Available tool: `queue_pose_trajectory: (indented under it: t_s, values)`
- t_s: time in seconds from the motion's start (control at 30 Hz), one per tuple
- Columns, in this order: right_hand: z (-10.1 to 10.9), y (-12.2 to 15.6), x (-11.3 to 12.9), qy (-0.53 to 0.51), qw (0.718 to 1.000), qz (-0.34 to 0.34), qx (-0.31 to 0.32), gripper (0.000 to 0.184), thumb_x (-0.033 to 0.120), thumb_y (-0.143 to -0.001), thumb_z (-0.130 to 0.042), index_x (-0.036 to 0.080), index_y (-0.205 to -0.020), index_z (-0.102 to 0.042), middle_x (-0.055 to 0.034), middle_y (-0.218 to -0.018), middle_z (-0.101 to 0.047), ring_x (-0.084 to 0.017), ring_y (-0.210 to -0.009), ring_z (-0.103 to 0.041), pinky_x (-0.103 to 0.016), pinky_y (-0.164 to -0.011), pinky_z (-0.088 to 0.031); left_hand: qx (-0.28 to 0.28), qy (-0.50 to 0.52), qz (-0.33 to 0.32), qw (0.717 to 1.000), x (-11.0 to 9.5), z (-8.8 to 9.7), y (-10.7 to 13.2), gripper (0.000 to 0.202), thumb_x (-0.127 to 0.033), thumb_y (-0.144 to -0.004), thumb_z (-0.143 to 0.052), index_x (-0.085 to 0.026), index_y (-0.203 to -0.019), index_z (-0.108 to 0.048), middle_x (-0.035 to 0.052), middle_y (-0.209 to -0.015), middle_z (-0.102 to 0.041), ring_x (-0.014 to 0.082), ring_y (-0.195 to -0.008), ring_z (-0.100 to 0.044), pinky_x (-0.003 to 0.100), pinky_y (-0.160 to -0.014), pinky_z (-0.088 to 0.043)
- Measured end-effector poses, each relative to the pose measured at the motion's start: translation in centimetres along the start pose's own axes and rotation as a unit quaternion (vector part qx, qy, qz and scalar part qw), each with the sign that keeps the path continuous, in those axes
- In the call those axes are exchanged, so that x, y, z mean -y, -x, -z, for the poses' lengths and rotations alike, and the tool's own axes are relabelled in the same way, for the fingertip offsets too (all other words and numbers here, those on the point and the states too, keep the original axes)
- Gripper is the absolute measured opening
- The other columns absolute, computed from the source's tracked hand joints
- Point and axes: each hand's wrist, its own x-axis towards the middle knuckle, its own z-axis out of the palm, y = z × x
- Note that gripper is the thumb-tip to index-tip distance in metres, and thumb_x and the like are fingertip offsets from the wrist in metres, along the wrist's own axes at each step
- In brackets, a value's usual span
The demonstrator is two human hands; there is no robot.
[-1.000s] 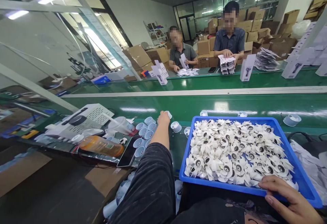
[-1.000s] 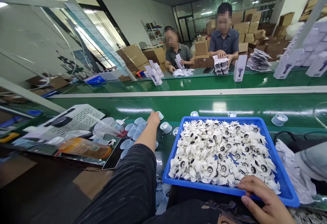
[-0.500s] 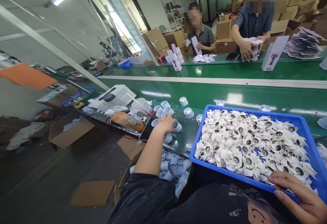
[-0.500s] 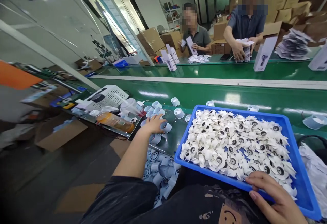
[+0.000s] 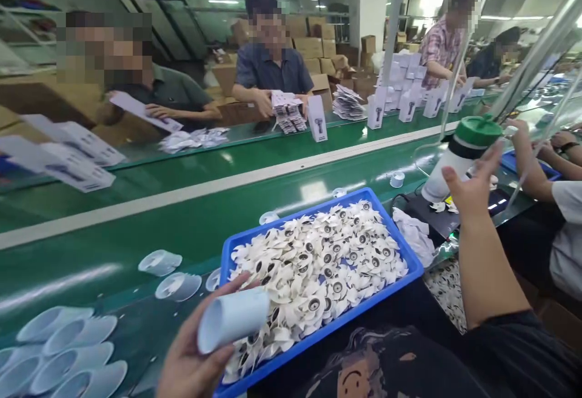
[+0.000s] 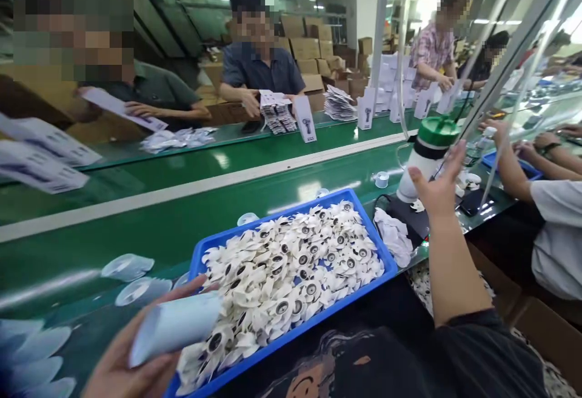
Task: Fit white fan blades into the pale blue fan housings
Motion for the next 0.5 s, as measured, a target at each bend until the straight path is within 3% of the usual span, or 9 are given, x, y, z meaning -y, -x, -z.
queue_pose_trajectory:
  t_s: [0.07,0.13,0.23,0.3,0.37,0.43,0.5]
  values:
    - [-1.2,-0.3,0.1,-0.068,0.996,-0.013,0.063,0.077,0.069,-0.089,-0.058,0.018,-0.138,-0.029,-0.0188,-0.131,-0.047,-0.031,-0.125,-0.050,-0.045,-0.104,-0.046,0.030,0.036,-0.006,0.999,-1.8,-3.0,-0.3,0.057,-0.044,-0.064,-0.071,-0.043,-0.120,-0.063,0.0014,-0.130,-0.066,0.0463,-0.122,-0.057,0.067,-0.098,-0.049]
    - [-2.2,0.8,1.0,-0.131,0.989,-0.017,0.069,0.079,0.072,-0.087,-0.055,0.024,-0.139,-0.020,-0.0157,-0.132,-0.046,-0.029,-0.119,-0.055,-0.043,-0.099,-0.051,0.088,0.036,-0.050,0.994,-2.8,-5.0,-0.5,0.054,-0.037,-0.071,-0.071,-0.034,-0.124,-0.062,0.0086,-0.123,-0.069,0.0420,-0.121,-0.059,0.062,-0.100,-0.050]
    - [-2.4,3.4,3.6,-0.246,0.965,-0.066,0.063,0.089,0.065,-0.079,-0.067,0.028,-0.139,-0.013,-0.0157,-0.138,-0.039,-0.030,-0.117,-0.055,-0.046,-0.094,-0.054,0.139,0.009,-0.127,0.982,-3.4,-6.8,-0.5,0.057,-0.036,-0.079,-0.067,-0.032,-0.133,-0.049,0.0095,-0.118,-0.069,0.0326,-0.112,-0.065,0.050,-0.095,-0.055]
    - [-1.8,4.8,6.0,-0.310,0.935,-0.124,0.119,0.082,0.059,-0.076,-0.071,0.029,-0.134,-0.021,-0.0134,-0.126,-0.049,-0.030,-0.103,-0.062,-0.046,-0.084,-0.058,0.172,-0.039,-0.132,0.975,-4.0,-8.0,-0.6,0.064,-0.038,-0.078,-0.071,-0.030,-0.136,-0.043,0.0093,-0.113,-0.069,0.0291,-0.106,-0.067,0.045,-0.092,-0.055]
    - [-1.2,5.2,8.7,-0.366,0.888,-0.177,0.215,0.064,0.062,-0.076,-0.066,0.028,-0.122,-0.038,-0.0101,-0.114,-0.057,-0.029,-0.090,-0.065,-0.046,-0.079,-0.059,0.225,-0.110,-0.126,0.960,-5.1,-9.4,-1.0,0.068,-0.043,-0.075,-0.076,-0.027,-0.134,-0.046,0.0088,-0.112,-0.070,0.0283,-0.104,-0.067,0.044,-0.094,-0.052]
    - [-1.1,4.8,11.5,-0.442,0.811,-0.227,0.309,0.058,0.065,-0.071,-0.064,0.027,-0.112,-0.049,-0.0073,-0.111,-0.060,-0.028,-0.090,-0.065,-0.047,-0.082,-0.058,0.267,-0.164,-0.148,0.938,-6.4,-11.0,-1.7,0.065,-0.046,-0.074,-0.079,-0.025,-0.129,-0.052,0.0091,-0.115,-0.070,0.0286,-0.107,-0.065,0.044,-0.097,-0.050]
    - [-1.5,4.1,13.9,-0.497,0.745,-0.239,0.376,0.052,0.063,-0.068,-0.065,0.025,-0.102,-0.056,-0.0048,-0.097,-0.062,-0.025,-0.081,-0.065,-0.045,-0.075,-0.059,0.270,-0.176,-0.188,0.928,-7.6,-12.4,-2.4,0.057,-0.046,-0.074,-0.078,-0.023,-0.122,-0.057,0.0098,-0.115,-0.070,0.0289,-0.108,-0.065,0.042,-0.094,-0.050]
